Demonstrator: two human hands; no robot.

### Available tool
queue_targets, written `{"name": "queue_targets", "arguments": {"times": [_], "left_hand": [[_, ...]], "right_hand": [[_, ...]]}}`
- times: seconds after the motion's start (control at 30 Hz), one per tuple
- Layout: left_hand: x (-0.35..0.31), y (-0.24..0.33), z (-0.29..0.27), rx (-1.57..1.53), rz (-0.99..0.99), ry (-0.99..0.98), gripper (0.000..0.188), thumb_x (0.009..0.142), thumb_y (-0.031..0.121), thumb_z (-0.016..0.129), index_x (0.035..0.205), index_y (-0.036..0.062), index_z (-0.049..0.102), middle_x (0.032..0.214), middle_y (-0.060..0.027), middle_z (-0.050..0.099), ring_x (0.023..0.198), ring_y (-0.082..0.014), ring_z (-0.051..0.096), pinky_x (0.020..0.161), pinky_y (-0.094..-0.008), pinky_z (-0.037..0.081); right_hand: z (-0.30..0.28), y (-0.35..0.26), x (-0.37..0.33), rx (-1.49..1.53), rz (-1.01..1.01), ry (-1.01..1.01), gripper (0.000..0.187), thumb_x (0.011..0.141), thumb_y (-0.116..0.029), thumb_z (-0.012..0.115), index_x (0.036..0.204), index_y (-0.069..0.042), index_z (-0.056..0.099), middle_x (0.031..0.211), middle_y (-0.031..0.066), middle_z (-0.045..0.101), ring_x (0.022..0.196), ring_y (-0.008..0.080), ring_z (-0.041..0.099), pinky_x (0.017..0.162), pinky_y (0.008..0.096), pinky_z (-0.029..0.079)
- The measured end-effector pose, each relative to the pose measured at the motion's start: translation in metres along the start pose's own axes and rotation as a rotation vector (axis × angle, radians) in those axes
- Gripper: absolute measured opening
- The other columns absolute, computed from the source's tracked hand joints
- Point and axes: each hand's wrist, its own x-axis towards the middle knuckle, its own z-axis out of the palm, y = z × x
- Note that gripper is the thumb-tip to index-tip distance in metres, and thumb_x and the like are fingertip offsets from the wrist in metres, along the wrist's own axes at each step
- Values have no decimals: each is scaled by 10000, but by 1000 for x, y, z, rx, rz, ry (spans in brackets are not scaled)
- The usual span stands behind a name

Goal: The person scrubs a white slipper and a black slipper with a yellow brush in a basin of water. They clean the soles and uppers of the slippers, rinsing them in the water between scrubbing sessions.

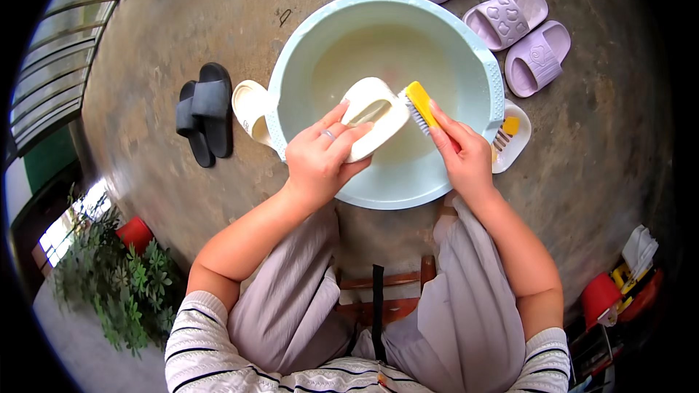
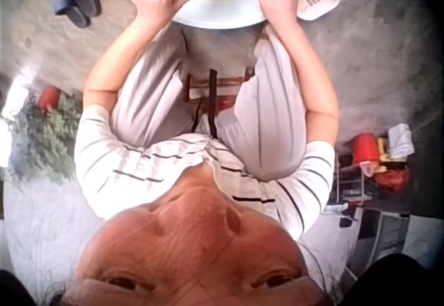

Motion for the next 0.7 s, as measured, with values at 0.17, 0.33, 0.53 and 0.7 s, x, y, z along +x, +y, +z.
{"name": "queue_targets", "arguments": {"times": [0.17, 0.33, 0.53, 0.7], "left_hand": [[36, 21, 6, -154, 58, 201, 760, 724, 2, 823, 1396, 39, 472, 1338, -197, 593, 1363, -437, 507, 1021, -457, 509], [64, 25, -17, 1, 60, 135, 839, 767, 14, 799, 1520, 99, 438, 1307, -165, 622, 1206, -398, 571, 1013, -565, 459], [68, 47, 4, 323, 37, 76, 880, 728, 12, 748, 1540, 76, 413, 1289, -156, 578, 1221, -437, 516, 992, -561, 448], [77, 49, 22, 153, 149, -77, 871, 760, 106, 797, 1543, 224, 436, 1542, -154, 393, 1381, -475, 416, 1079, -627, 411]], "right_hand": [[-13, 9, 8, 219, -299, 340, 387, 1011, -124, 647, 1395, -73, 630, 1148, 83, 737, 856, 109, 630, 844, 243, 512], [-37, 6, 10, 411, -179, 385, 448, 1052, -125, 589, 1482, -21, 515, 1417, 81, 605, 1104, 80, 576, 978, 242, 456], [-36, 6, 5, 515, -124, 356, 445, 1056, -121, 582, 1485, -24, 513, 1410, 78, 600, 1087, 75, 576, 968, 237, 456], [-33, 14, 5, 542, -129, 361, 463, 1047, -125, 598, 1491, -31, 508, 1391, 86, 615, 1122, 94, 592, 963, 250, 467]]}}
